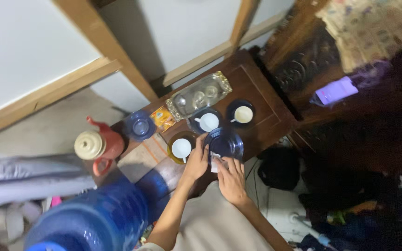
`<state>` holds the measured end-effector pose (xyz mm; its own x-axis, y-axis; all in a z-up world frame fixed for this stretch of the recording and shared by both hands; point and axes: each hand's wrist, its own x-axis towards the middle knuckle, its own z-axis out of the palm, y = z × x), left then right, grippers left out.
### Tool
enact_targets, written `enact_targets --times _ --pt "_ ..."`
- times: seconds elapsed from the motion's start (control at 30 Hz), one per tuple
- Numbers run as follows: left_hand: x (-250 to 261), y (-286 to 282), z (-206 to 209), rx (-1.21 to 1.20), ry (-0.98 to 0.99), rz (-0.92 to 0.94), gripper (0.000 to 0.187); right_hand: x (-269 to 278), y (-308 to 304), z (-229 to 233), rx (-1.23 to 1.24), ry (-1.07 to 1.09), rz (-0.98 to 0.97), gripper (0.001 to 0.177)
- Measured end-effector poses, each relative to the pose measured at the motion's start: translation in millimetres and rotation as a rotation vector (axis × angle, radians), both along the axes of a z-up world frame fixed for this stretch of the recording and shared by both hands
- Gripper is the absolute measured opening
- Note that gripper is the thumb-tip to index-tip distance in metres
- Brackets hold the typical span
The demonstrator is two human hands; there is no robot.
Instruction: The person wipes several cups, saucers, and a blue bowl with a white cloth on a wooden table. They also wipe a small glass jar and place the items back on the table.
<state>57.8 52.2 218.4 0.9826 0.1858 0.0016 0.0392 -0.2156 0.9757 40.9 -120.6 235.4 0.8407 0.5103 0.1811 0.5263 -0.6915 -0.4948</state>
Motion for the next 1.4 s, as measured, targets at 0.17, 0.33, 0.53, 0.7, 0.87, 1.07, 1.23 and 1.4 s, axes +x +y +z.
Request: enact_targets --times 0.17,0.33,0.53,0.7,0.87,1.07,1.23,1.4 --pt "5 -4 11 0.112 0.249 -0.138 0.035 -5 13 -4 0.034 0.055 -0.100 0.040" --pt "-3 -7 9 0.090 0.171 -0.153 0.034 9 18 0 -0.052 -0.046 -0.165 0.048" --pt "-14 0 8 0.136 0.027 -0.002 0.033 23 2 18 -0.238 -0.111 -0.241 0.053" --pt "-17 15 13 0.137 -0.023 0.208 0.031 1 10 31 -0.234 -0.030 -0.066 0.052" --pt "-26 26 18 0.006 0.282 0.288 0.034 -18 36 42 -0.041 0.059 0.166 0.053" --pt "-48 45 17 -0.097 0.092 0.340 0.031 -12 63 43 -0.002 0.071 0.413 0.061" --pt "-73 62 18 0.040 -0.036 0.337 0.029 11 84 36 -0.049 0.042 0.508 0.078" --pt "-84 66 23 0.124 -0.062 0.484 0.031 32 87 34 -0.207 -0.022 0.457 0.076"
